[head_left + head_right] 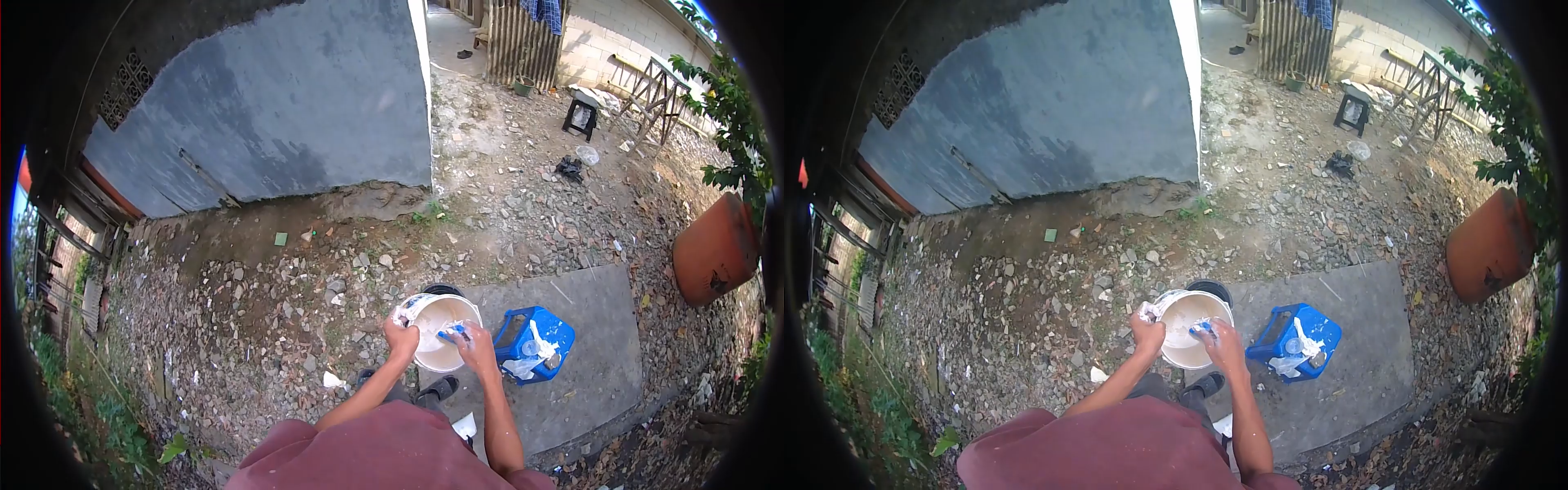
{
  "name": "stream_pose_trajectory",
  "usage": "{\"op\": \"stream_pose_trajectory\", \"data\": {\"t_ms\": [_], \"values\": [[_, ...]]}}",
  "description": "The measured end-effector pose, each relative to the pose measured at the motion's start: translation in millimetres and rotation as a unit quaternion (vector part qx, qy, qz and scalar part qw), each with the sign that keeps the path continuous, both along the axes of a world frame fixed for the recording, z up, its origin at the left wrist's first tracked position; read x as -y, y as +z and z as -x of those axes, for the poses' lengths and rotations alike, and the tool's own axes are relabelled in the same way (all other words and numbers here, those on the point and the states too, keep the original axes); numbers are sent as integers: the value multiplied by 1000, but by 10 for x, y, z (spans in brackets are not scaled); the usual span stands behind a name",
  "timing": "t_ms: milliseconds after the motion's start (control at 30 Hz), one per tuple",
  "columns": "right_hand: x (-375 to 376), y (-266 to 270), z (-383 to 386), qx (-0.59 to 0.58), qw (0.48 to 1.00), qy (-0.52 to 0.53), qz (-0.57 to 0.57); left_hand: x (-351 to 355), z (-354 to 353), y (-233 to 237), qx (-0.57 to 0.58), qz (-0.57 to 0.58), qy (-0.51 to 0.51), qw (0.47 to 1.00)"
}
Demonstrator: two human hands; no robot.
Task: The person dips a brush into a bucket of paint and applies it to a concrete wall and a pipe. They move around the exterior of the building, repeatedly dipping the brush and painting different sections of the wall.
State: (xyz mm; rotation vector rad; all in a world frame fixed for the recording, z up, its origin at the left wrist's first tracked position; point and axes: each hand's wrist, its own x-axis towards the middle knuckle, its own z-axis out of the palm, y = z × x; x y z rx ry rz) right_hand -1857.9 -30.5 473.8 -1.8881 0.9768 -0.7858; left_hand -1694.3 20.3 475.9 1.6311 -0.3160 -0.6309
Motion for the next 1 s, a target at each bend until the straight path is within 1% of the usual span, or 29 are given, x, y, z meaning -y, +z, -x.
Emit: {"op": "stream_pose_trajectory", "data": {"t_ms": [67,100,167,267,367,433,500,567,633,700,733,800,833,867,900,933,967,1000], "values": [[-43,58,-151,-53,997,-2,48,-69,-90,-58,-10,5,-47,999],[-64,62,-230,-78,996,-10,43,-103,-131,-68,-10,6,-44,999],[-92,-97,-377,-81,995,-10,54,-168,-224,-89,-18,8,-42,999],[-199,-166,-634,-95,993,-19,71,-292,-364,50,-5,39,-32,999],[-364,-187,-959,-107,991,-33,76,-469,-603,145,-3,29,-22,999],[-502,-231,-1207,-111,990,-35,76,-620,-841,23,6,28,-20,999],[-638,-272,-1516,-111,993,-8,50,-799,-1107,-12,15,30,-16,999],[-798,-233,-1849,-123,991,16,53,-1024,-1418,40,26,17,-13,999],[-993,-208,-2252,-132,989,41,55,-1267,-1824,-54,24,24,-8,999],[-1237,-239,-2649,-84,995,42,43,-1534,-2249,-124,20,50,9,999],[-1370,-265,-2863,-85,995,44,41,-1671,-2459,-152,20,48,11,999],[-1629,-312,-3321,-105,991,65,46,-1962,-2876,-213,13,54,50,997],[-1765,-206,-3560,-113,990,82,33,-2115,-3022,-33,-9,66,93,993],[-1897,-197,-3792,-113,989,86,28,-2286,-3260,-82,-10,60,96,994],[-2008,-186,-4011,-77,992,84,47,-2435,-3511,-163,-4,78,69,995],[-2139,-127,-4221,-43,994,82,63,-2594,-3701,-129,0,93,43,995],[-2272,-72,-4413,-42,994,89,46,-2734,-3870,-104,-7,60,75,995],[-2384,-9,-4605,-30,992,114,36,-2865,-4076,-142,-1,85,73,994]]}}
